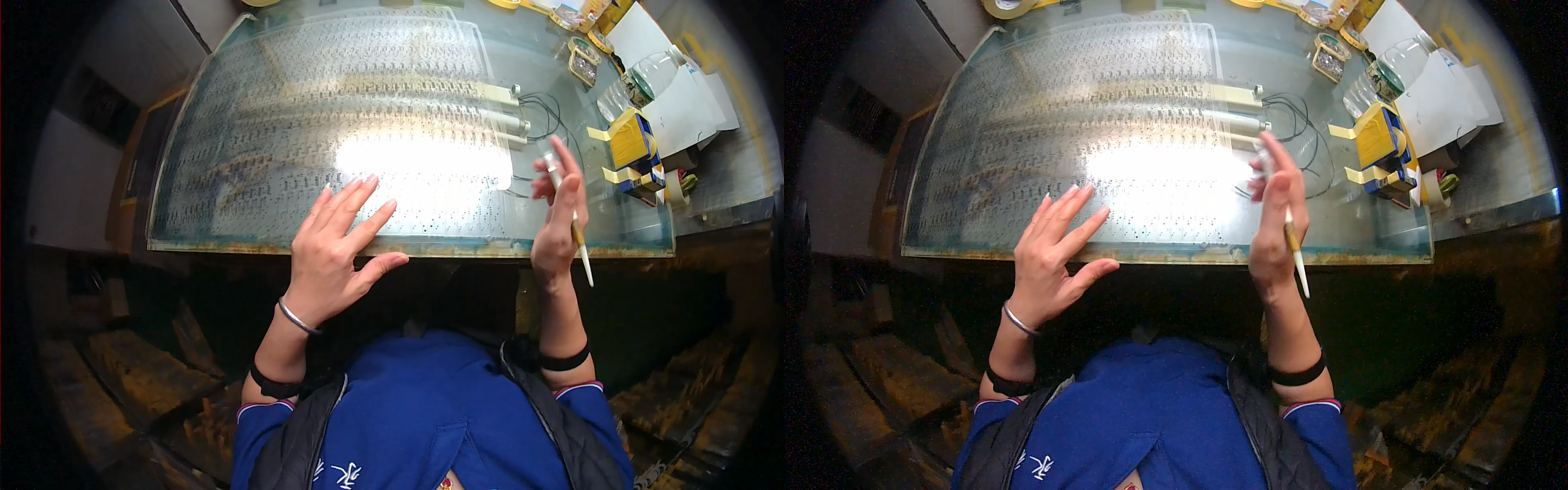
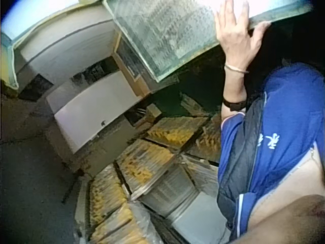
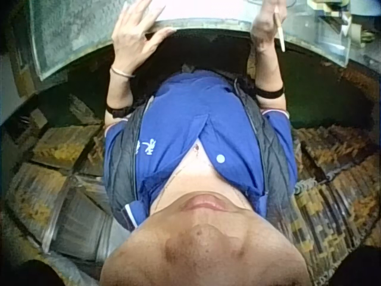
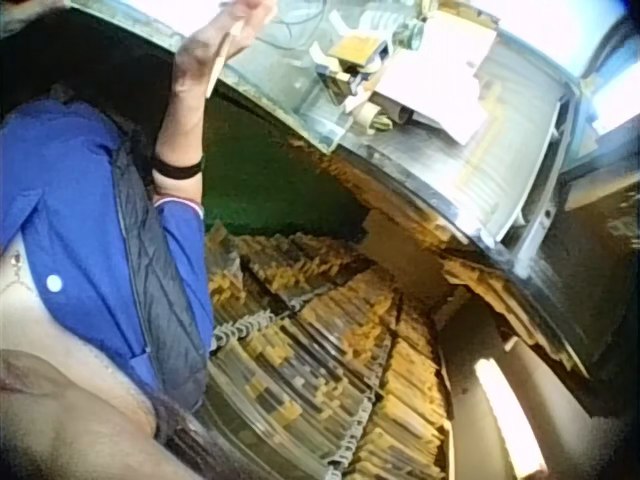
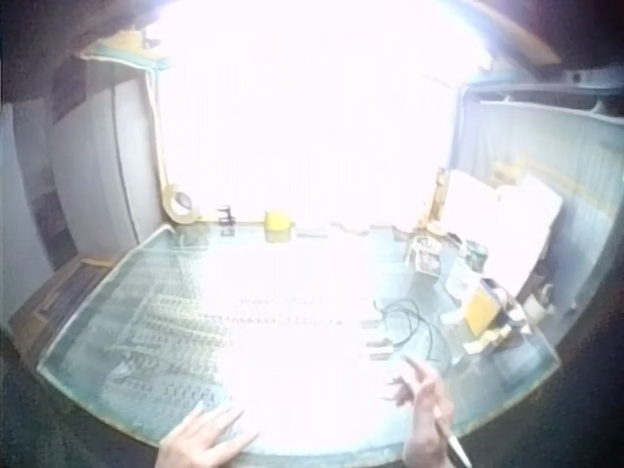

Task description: Clearing small holes in a large transparent stencil or acrylic sheet using a brush and a small pick tool.

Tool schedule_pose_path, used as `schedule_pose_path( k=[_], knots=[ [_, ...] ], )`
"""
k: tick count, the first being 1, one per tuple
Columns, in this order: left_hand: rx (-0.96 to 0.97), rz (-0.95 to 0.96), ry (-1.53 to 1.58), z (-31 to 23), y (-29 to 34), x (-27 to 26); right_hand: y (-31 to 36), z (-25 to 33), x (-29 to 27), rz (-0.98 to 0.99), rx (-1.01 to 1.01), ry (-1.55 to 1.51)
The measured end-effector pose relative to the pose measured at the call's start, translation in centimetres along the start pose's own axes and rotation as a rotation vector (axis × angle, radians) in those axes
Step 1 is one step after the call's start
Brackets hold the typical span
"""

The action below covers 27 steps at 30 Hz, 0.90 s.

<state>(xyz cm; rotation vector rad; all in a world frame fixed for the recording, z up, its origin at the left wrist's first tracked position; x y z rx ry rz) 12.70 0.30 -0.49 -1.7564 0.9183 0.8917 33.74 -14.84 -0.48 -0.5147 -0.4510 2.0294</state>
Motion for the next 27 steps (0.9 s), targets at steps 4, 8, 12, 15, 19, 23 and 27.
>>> schedule_pose_path(
  k=[4,8,12,15,19,23,27],
  knots=[
    [0.0,-0.004,-0.018,0.2,0.2,0.1,1.8,1.5,2.7,0.452,0.26,-0.257],
    [0.004,-0.01,-0.022,0.3,0.2,0.2,2.5,1.5,4.3,0.519,0.446,-0.205],
    [0.007,-0.006,-0.023,0.0,0.1,0.1,2.5,0.7,4.3,0.466,0.357,-0.079],
    [0.006,-0.005,-0.027,0.2,0.2,0.1,2.4,0.8,4.5,0.457,0.296,-0.057],
    [0.005,-0.005,-0.03,0.2,0.2,0.1,2.4,1.0,4.5,0.489,0.176,-0.012],
    [0.004,-0.007,-0.025,0.1,0.2,0.1,2.4,0.9,4.4,0.516,0.245,-0.071],
    [0.003,-0.005,-0.026,0.2,0.2,0.1,2.5,0.8,4.5,0.552,0.216,-0.043]
  ],
)
Point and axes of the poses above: each hand's wrist, its own y-axis away from the middle knuckle, its own x-axis out of the palm, z = x × y, the point moved 5 cm from there along -y, towards the middle knuckle, and after that the axes turned 1 degree about z, right-handed, at the moved point
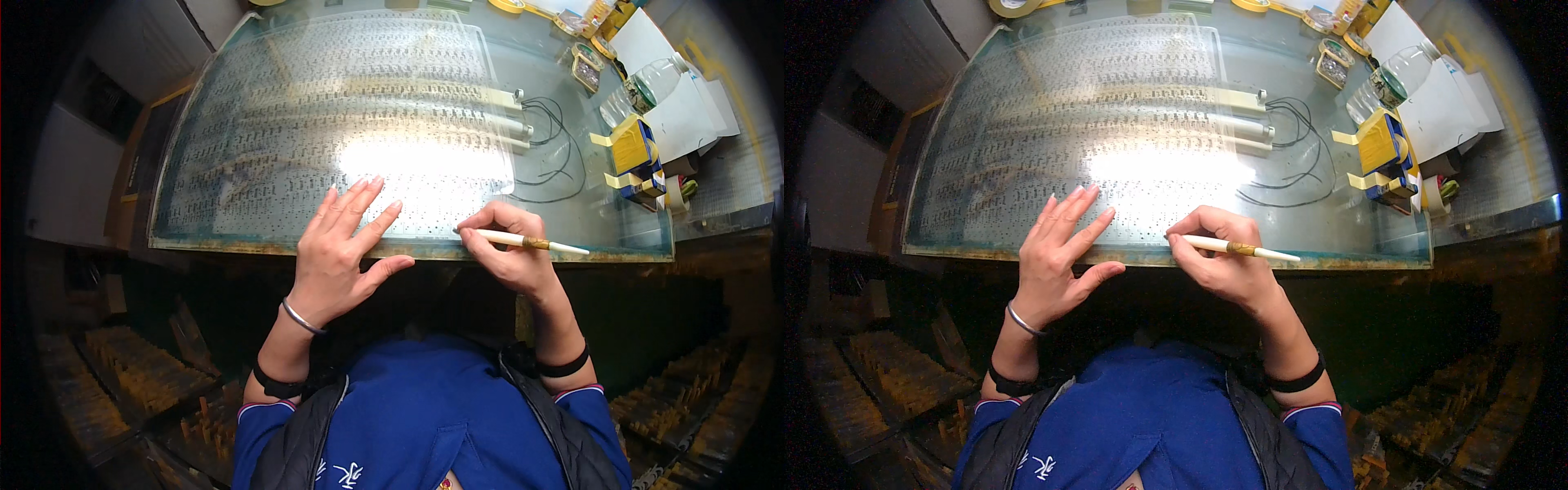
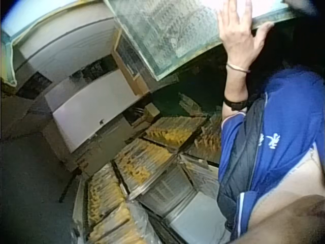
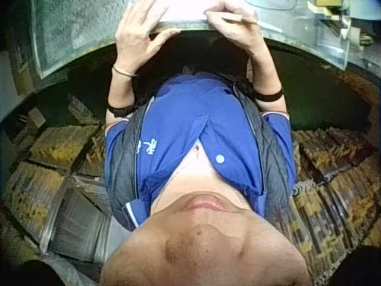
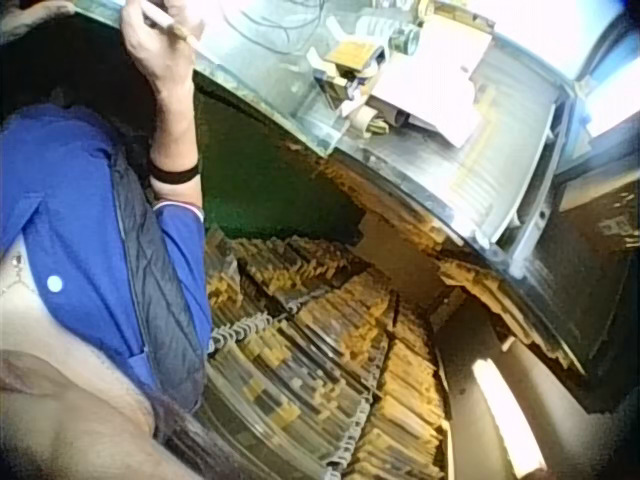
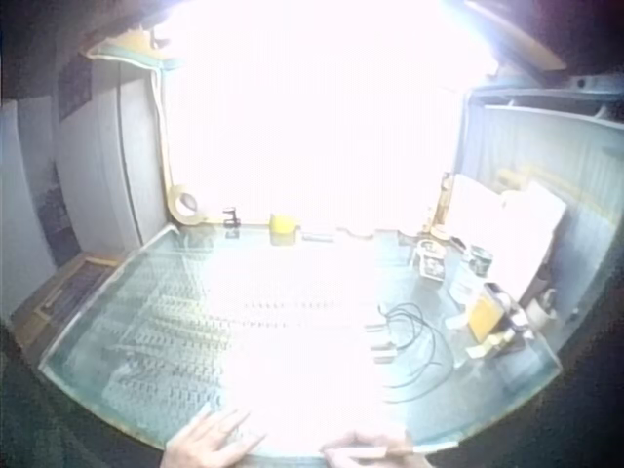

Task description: Clearing small holes in a large transparent stencil or acrylic sheet using a brush and a small pick tool.

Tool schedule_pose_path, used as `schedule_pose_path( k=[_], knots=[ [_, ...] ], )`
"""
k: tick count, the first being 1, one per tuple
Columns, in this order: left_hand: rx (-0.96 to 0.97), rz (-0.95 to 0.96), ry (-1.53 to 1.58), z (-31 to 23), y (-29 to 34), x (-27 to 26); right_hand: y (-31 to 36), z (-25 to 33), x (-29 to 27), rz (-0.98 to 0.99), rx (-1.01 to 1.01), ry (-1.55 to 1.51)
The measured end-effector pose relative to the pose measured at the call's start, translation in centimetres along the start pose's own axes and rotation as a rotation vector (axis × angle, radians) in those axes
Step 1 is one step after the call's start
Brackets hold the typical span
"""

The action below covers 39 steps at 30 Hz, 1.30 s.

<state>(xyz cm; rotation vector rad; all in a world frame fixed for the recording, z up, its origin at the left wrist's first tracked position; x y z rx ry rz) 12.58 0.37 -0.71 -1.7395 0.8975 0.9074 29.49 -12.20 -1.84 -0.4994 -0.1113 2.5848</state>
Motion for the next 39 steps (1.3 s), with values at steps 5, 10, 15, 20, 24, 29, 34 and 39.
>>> schedule_pose_path(
  k=[5,10,15,20,24,29,34,39],
  knots=[
    [0.003,0.001,-0.002,-0.1,-0.1,0.0,0.0,-0.2,0.0,-0.048,-0.011,-0.03],
    [-0.003,0.001,-0.005,0.0,0.1,-0.1,0.1,-0.3,-0.2,0.126,0.097,-0.098],
    [0.004,-0.001,-0.005,-0.1,0.0,0.0,-0.1,-0.2,-0.3,-0.114,0.217,-0.203],
    [-0.008,-0.006,-0.004,0.0,0.2,-0.2,0.1,0.1,-0.1,0.238,0.053,-0.076],
    [0.003,-0.026,0.031,-0.1,0.0,-0.3,0.8,0.8,-0.6,0.238,0.224,-0.366],
    [0.075,-0.1,0.302,-1.5,0.4,-1.8,1.8,2.5,0.3,0.258,0.147,-0.274],
    [0.203,-0.161,0.526,-3.8,0.7,-1.7,2.0,3.4,1.6,0.345,0.037,-0.172],
    [0.238,-0.136,0.516,-4.1,1.4,-0.6,2.2,3.1,1.8,0.382,0.009,-0.149]
  ],
)
Point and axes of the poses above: each hand's wrist, its own y-axis away from the middle knuckle, its own x-axis out of the palm, z = x × y, the point moved 5 cm from there along -y, towards the middle knuckle, and after that the axes turned 1 degree about z, right-handed, at the moved point
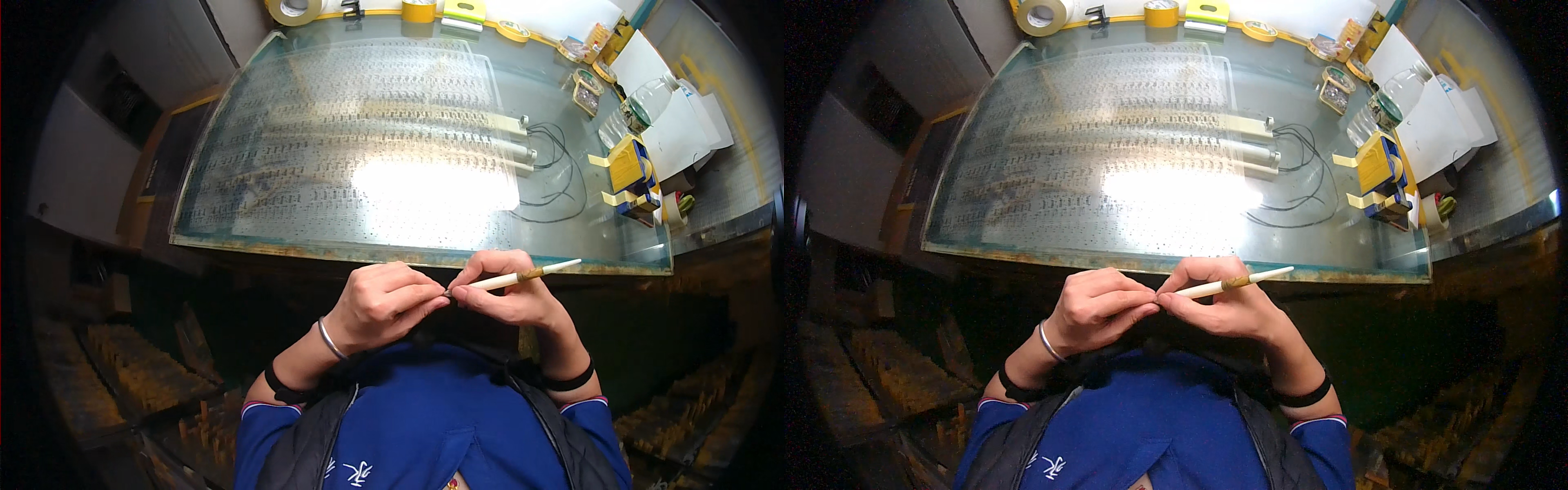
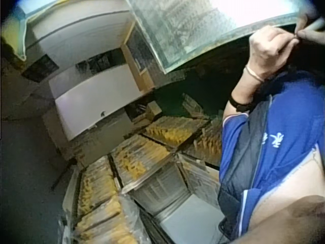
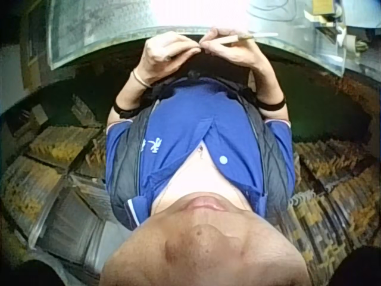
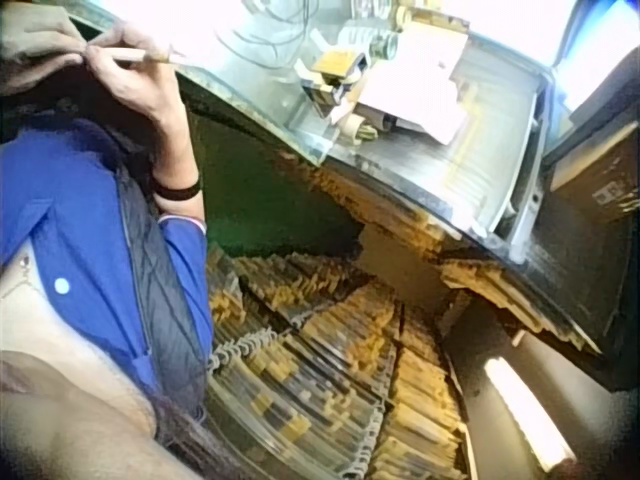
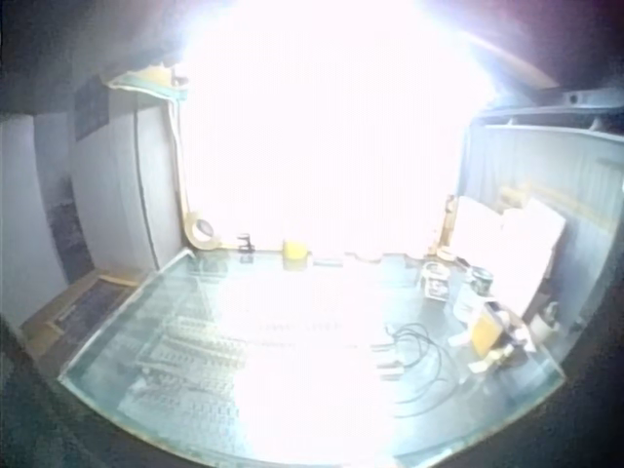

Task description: Clearing small holes in a large transparent stencil or acrylic sheet using a brush and a small pick tool.

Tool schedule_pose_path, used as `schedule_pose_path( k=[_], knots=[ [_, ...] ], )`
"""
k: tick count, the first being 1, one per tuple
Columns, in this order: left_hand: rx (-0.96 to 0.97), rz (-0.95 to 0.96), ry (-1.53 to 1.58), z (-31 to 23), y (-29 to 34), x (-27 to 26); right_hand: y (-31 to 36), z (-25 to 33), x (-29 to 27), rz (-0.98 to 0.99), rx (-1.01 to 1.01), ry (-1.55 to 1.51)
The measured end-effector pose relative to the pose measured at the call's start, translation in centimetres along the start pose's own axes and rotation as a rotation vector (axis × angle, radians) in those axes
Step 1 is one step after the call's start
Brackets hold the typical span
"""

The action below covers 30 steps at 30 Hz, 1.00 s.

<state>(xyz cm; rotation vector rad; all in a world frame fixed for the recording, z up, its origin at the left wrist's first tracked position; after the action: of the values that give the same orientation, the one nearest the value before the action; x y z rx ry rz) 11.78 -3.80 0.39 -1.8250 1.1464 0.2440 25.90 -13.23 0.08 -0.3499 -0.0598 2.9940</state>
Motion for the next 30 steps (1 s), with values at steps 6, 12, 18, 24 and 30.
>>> schedule_pose_path(
  k=[6,12,18,24,30],
  knots=[
    [0.018,0.013,0.005,-0.2,0.1,-0.1,0.0,-0.2,0.5,0.033,0.047,-0.028],
    [-0.023,0.093,-0.052,0.2,0.3,-0.4,0.3,-0.1,-1.3,0.059,0.205,-0.202],
    [-0.17,0.43,-0.057,1.2,1.0,-0.7,0.9,-3.8,-9.0,-0.658,-0.062,-0.388],
    [-0.133,0.034,-0.079,2.4,-1.7,-2.8,1.0,-4.7,-9.1,-0.715,-0.071,-0.359],
    [-0.216,0.122,-0.393,4.5,-3.3,-1.8,1.1,-4.8,-9.2,-0.702,-0.084,-0.369]
  ],
)
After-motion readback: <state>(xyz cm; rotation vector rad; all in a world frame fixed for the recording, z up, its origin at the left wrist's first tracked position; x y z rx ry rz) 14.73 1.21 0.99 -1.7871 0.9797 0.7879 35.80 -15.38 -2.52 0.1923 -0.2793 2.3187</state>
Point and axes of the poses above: each hand's wrist, its own y-axis away from the middle knuckle, its own x-axis out of the palm, z = x × y, the point moved 5 cm from there along -y, towards the middle knuckle, and after that the axes turned 1 degree about z, right-handed, at the moved point
